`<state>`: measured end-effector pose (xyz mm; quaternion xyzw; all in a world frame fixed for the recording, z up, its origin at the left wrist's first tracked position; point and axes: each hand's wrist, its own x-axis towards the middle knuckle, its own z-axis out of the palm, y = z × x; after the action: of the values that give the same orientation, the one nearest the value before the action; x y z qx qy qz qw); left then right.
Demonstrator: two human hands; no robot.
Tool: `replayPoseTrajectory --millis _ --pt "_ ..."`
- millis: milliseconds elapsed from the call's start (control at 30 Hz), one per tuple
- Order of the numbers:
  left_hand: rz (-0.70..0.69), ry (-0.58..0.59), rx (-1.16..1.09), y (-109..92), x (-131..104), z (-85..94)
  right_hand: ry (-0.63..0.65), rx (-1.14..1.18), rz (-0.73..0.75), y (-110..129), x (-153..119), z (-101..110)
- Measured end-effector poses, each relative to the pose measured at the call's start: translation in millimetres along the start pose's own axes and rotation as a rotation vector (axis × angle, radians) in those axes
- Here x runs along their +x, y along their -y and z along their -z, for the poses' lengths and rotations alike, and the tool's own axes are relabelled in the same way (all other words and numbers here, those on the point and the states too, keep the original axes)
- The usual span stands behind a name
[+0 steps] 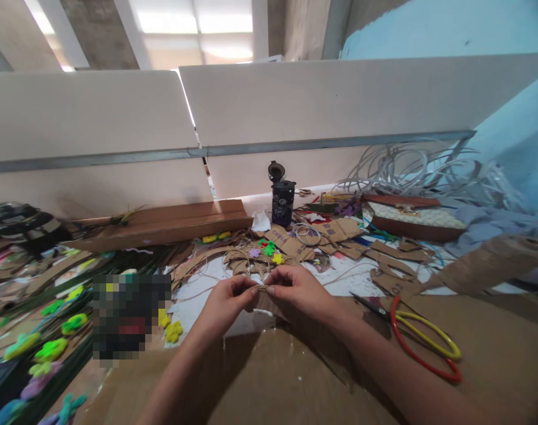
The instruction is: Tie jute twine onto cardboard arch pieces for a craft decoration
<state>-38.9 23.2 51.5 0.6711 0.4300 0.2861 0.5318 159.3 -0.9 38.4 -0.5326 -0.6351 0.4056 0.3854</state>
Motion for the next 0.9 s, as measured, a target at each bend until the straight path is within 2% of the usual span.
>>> replayPoseTrajectory --millis 267,567,733,900 --pt "0.009 -0.015 -0.006 2.1 -0.5 -0.8 -0.006 -0.043 0.014 -2.4 -1.6 -2.7" --pt "-0.004 0.04 0.023 5.3 0.1 -2.7 0.021 -0.076 0.041 -2.4 -1.2 -3.6" --pt "-0.023 0.013 0.143 5.5 -0.2 -1.6 0.038 -0.1 0.053 -4.2 -0.5 -4.3" --pt "-0.014 -0.032 0.148 3.4 0.1 0.2 0.026 -0.11 0.046 1.5 -2.0 -3.1"
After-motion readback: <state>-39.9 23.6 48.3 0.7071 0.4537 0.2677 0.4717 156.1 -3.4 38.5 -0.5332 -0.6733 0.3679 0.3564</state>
